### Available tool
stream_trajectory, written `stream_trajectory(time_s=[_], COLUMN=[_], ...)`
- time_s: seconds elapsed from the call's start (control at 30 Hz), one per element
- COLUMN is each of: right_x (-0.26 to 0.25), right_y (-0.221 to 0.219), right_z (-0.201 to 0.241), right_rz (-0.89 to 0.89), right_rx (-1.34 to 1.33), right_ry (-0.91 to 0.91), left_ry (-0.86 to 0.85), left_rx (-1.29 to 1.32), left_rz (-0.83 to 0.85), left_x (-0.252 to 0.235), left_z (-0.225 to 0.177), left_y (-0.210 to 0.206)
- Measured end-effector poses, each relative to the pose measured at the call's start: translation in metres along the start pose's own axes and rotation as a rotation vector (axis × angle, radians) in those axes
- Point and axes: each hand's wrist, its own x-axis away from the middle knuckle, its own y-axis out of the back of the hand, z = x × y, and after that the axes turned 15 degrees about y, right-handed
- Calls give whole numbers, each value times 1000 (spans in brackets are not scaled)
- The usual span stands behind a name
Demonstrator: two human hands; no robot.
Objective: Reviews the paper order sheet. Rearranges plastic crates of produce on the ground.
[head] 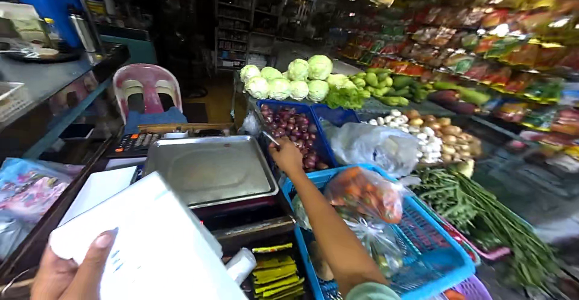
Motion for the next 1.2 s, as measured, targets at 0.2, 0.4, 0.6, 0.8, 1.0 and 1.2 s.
stream_trajectory(time_s=[0.2,0.4,0.6,0.8,1.0,1.2], right_x=[2,-5,-5,-5,-4,-6], right_y=[-6,-15,-16,-16,-16,-16], right_z=[-4,-12,-12,-14,-13,-15], right_rz=[-57,-54,-65,-70,-67,-69], right_rx=[-16,42,60,68,77,74], right_ry=[116,181,151,151,148,149], left_ry=[-64,-30,-1,-6,-3,2], left_rx=[27,109,154,166,178,178], left_rz=[-17,45,33,28,13,15], left_x=[7,17,25,29,31,32], left_z=[3,-3,-7,-8,-7,-6], left_y=[0,12,22,28,29,26])
